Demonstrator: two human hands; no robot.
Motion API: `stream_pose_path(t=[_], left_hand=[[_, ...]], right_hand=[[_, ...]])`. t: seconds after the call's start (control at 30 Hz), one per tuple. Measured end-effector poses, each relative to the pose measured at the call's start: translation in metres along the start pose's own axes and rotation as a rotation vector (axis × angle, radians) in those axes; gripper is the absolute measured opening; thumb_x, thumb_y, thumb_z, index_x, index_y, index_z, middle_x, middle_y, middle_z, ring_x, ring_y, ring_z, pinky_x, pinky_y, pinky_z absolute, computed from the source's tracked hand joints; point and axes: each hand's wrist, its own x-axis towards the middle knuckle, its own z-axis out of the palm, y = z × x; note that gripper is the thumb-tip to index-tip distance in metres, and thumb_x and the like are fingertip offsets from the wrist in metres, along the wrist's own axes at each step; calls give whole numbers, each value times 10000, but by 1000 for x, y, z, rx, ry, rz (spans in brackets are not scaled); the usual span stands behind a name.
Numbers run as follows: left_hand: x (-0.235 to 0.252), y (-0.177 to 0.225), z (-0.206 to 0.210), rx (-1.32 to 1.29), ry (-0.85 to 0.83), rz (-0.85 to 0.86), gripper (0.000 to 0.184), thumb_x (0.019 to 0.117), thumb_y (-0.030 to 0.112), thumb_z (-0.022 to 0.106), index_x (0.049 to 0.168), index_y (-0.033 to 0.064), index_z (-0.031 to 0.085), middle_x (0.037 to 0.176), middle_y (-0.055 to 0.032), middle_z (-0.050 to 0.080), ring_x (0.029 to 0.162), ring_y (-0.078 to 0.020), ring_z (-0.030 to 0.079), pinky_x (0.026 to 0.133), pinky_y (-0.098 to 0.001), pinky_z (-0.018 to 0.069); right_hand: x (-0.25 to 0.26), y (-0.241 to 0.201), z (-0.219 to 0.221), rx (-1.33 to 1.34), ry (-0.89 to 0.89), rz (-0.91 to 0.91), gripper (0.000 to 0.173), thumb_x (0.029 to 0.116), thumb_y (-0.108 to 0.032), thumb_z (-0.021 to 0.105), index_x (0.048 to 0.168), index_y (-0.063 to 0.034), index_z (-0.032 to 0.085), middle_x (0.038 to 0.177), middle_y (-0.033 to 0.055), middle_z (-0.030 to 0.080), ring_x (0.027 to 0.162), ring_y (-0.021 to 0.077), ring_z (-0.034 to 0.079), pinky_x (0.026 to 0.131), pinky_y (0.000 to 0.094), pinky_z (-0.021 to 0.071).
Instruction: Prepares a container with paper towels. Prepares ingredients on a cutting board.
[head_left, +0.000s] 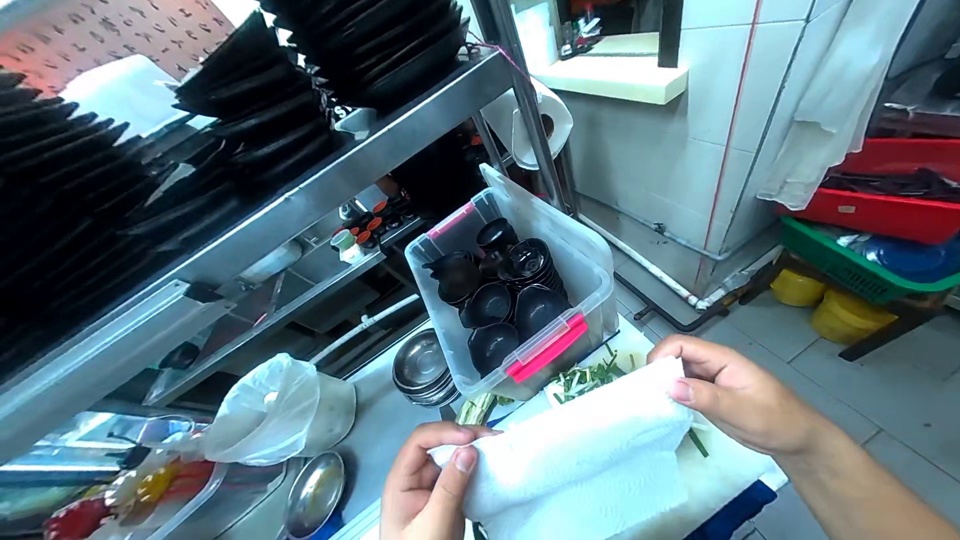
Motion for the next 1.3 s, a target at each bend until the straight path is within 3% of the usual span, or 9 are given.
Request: stream_pose_path(t=[0.2, 0.33, 0.4, 0.57, 0.63, 0.73, 0.9, 1.07, 1.3], left_hand=[[-17, -7, -6, -112, 173, -129, 188, 997, 117, 642, 1183, 99, 658, 990, -102, 743, 820, -136, 737, 739, -294, 631], [-25, -16, -12, -239, 151, -263, 725, 915, 156, 759, 1518, 85, 362, 1182, -163, 708, 959, -235, 748, 826, -395, 640], [-31, -27, -12, -286, 119, -390, 859, 851, 138, 821, 1528, 80, 295, 1167, -182, 704, 955, -264, 746, 815, -421, 642], [-47, -48, -2, -235, 182, -638, 344, 940, -4, 652, 1275, -26, 580, 973, -192, 734, 774, -220, 740, 683, -361, 637], [-52, -52, -1, -263, 257, -582, 245, 960, -12, 632, 1202, -50, 622, 976, -190, 729, 798, -212, 741, 732, -371, 642], [-51, -52, -3, -273, 380, -524, 203, 968, -33, 594, 1169, -59, 602, 963, -187, 721, 811, -213, 741, 751, -378, 644], [-53, -50, -7, -209, 435, -513, 198, 979, -31, 577, 1174, -62, 592, 954, -182, 715, 805, -199, 734, 742, -351, 638], [-66, -53, -14, -276, 308, -520, 363, 909, -34, 693, 1241, -39, 546, 1043, -188, 720, 872, -228, 747, 779, -384, 643], [-82, -62, -12, -171, 393, -595, 240, 906, -27, 696, 1139, -61, 651, 962, -203, 722, 809, -230, 737, 746, -371, 639]], right_hand=[[10, 0, 18, -57, 8, 20, 209, 1031, -310, 620, 1055, -146, 746, 897, 8, 728, 804, 62, 688, 729, 233, 591], [19, -3, 30, -14, 114, 55, 221, 1016, -335, 636, 1023, -139, 740, 877, 68, 709, 769, 122, 692, 707, 291, 611], [23, -9, 36, 20, 183, 122, 218, 1012, -340, 632, 1003, -146, 730, 847, 80, 707, 707, 128, 689, 632, 295, 610], [31, -8, 41, 49, 350, 290, 251, 1052, -311, 541, 1068, -134, 717, 872, 117, 719, 681, 158, 697, 574, 313, 606], [23, 3, 31, 116, 225, 315, 325, 1044, -394, 528, 1255, -184, 659, 1029, 125, 729, 840, 195, 734, 708, 374, 640], [1, 25, 15, 181, -75, 350, 569, 943, -478, 701, 1439, -240, 554, 1241, 69, 696, 1077, 183, 702, 915, 384, 608], [-24, 45, 25, 175, -131, 547, 235, 963, -207, 713, 1184, -127, 708, 1074, 40, 770, 957, 147, 748, 865, 340, 632], [-23, 44, 29, 129, -25, 527, 174, 988, -185, 673, 1132, -105, 729, 1033, 48, 775, 921, 136, 751, 844, 325, 635], [-20, 46, 23, 34, -108, 590, 184, 995, -178, 653, 1152, -107, 721, 1030, 52, 771, 901, 139, 747, 819, 317, 631]])
